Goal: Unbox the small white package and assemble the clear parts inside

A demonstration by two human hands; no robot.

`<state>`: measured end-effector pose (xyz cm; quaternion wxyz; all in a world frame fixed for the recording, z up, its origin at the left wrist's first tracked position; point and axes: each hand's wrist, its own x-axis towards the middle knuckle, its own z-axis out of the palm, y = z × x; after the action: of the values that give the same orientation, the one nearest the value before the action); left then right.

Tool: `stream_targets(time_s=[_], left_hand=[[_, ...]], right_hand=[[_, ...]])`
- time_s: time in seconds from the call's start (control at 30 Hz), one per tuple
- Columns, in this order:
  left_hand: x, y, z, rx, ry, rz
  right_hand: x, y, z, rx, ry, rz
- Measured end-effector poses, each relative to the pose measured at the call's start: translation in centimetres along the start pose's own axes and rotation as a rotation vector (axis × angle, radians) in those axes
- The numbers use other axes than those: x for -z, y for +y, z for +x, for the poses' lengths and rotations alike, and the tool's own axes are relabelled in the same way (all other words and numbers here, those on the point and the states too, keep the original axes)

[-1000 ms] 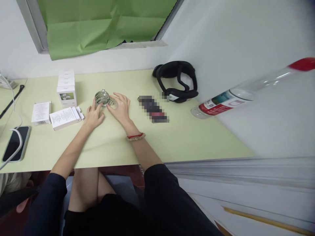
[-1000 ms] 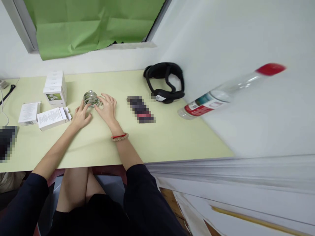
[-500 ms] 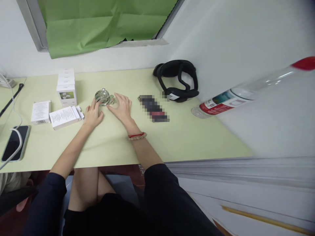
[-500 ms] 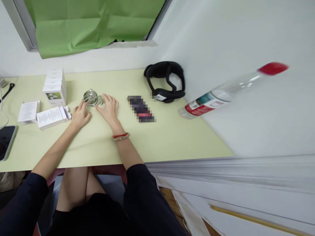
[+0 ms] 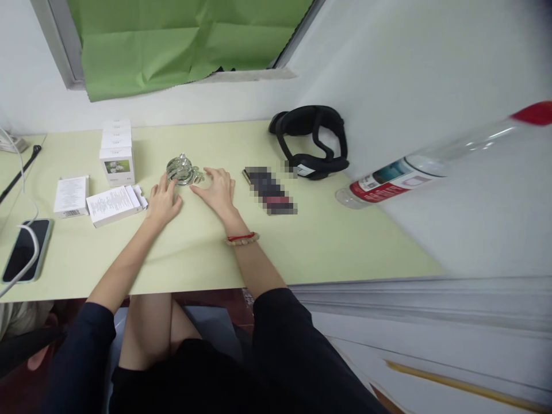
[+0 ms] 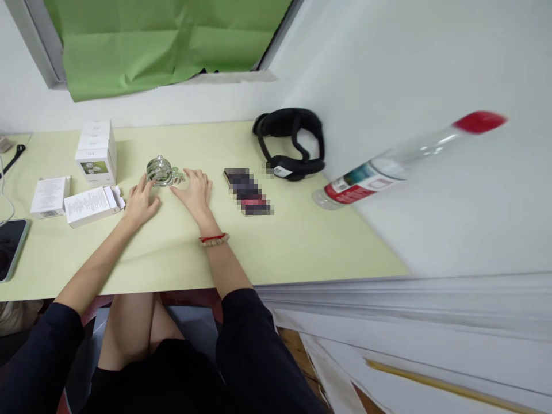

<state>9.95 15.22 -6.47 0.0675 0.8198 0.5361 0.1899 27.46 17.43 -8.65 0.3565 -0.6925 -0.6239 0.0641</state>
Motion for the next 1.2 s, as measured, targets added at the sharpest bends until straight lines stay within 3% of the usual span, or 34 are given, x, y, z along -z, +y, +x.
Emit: stream_targets(time_s=[0.37,0.63,0.73,0.87,1.03,1.2], left_hand=[[0.8,0.3,-0.6,-0.028,0.045,0.006],[1.8,0.8,-2.9,-0.309,0.017,0.090],[2.6,0.8,-4.3,-0.347,-0.006,0.110],[5.1,-0.4,-5.1,-0.192,0.034,0.113],[8.2,-3.7,-4.9,0.058,0.030,0.182],[8.9,-5.6,-4.8,0.147,-0.031,0.181]], right_hand=[[0.1,0.1,0.1,-0.034,-0.053,0.096],[0.5,0.2,0.1,-0.031,-0.054,0.095],[0.6,0.2,0.2,-0.041,-0.059,0.079],[0.4,0.6,0.3,-0.043,-0.070,0.066],[-0.1,1.2,0.4,-0.002,-0.060,0.062],[-0.5,1.6,0.4,0.032,-0.046,0.081]])
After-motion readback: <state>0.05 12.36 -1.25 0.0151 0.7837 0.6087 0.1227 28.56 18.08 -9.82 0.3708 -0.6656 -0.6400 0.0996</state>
